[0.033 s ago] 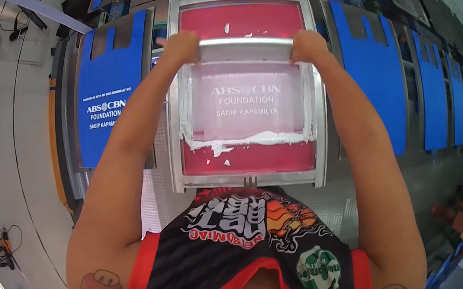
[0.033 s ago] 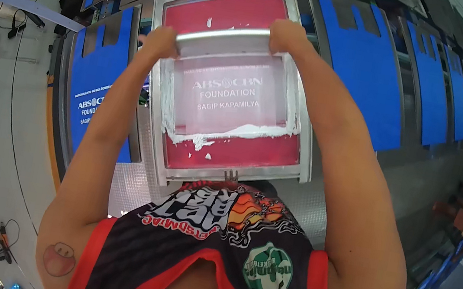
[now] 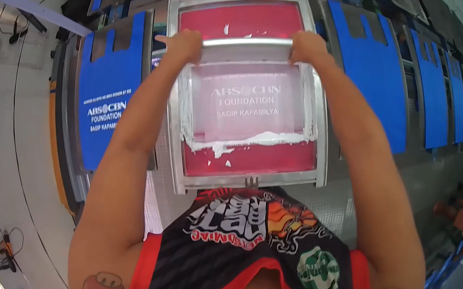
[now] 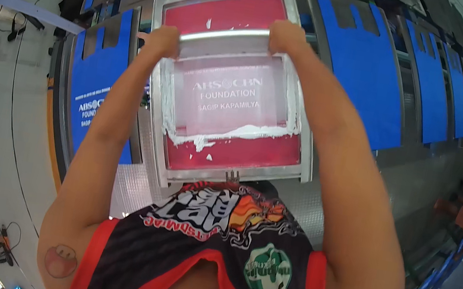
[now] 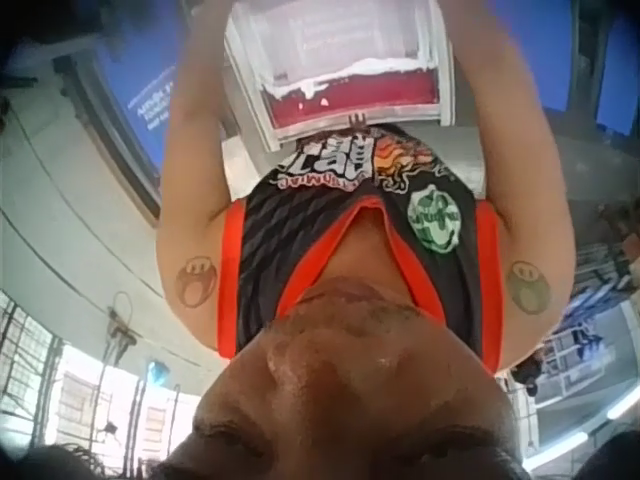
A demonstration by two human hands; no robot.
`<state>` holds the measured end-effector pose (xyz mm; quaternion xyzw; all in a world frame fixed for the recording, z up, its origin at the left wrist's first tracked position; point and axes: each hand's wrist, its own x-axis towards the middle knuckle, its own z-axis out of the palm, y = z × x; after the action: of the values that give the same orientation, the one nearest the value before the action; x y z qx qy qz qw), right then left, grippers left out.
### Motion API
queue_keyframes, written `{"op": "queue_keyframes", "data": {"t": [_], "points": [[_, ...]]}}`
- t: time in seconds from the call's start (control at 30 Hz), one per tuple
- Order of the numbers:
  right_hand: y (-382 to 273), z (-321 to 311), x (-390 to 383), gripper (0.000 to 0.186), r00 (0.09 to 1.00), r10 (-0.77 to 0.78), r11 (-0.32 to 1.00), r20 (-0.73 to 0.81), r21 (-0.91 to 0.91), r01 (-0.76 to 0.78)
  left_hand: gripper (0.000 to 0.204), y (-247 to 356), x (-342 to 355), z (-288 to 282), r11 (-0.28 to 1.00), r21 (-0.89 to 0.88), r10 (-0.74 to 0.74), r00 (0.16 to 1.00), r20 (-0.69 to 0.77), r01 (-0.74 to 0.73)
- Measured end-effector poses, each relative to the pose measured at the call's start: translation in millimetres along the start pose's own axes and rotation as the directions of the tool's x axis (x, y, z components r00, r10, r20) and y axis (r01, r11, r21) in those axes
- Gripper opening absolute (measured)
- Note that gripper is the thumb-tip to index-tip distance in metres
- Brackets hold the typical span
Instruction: Apply white ink to a textile screen using a squeegee in a production facility.
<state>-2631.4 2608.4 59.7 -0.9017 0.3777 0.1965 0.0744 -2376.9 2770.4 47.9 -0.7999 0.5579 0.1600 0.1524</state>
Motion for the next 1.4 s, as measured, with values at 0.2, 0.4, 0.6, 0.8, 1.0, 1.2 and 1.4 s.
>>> {"op": "queue_keyframes", "data": {"t": [0.2,0.4,0.6,0.8,1.0,1.2,1.4], "points": [[-54.1,82.0,-182.6,0.048,0.986,0.153,0.766,0.073,0.621,-0.165,0.043,53.9,1.6,-3.6,0.901,-0.298,0.247,0.937,-0.247,-0.316],[-133.9,214.3,-293.9,0.041,0.856,-0.194,0.019,0.479,0.875,-0.485,0.044,41.8,38.2,-21.2,0.87,-0.288,0.335,0.908,-0.251,-0.401],[-140.6,157.9,-326.1,0.027,0.923,0.055,0.055,0.382,0.921,-0.385,0.042,51.2,26.0,-16.1,0.919,-0.224,0.255,0.923,-0.288,-0.324],[-146.6,144.3,-332.6,0.025,0.97,0.039,0.15,0.239,0.959,-0.242,0.042,54.3,5.0,-16.2,0.945,-0.127,0.246,0.912,-0.329,-0.301],[-145.3,208.8,-317.9,0.025,0.961,0.065,0.213,0.27,0.937,-0.277,0.04,92.3,-88.6,66.2,0.956,-0.093,0.219,0.885,-0.41,-0.28],[-143.9,219.4,-312.1,0.029,0.966,0.08,0.13,0.245,0.958,-0.254,0.025,154.8,-237.3,133.5,0.894,-0.218,0.173,0.75,-0.638,-0.391],[-93.7,159.5,-304.5,0.046,0.882,-0.16,0.608,0.444,0.748,-0.266,0.042,62.2,-209.3,72.9,0.961,-0.242,0.079,0.973,-0.216,-0.132]]}}
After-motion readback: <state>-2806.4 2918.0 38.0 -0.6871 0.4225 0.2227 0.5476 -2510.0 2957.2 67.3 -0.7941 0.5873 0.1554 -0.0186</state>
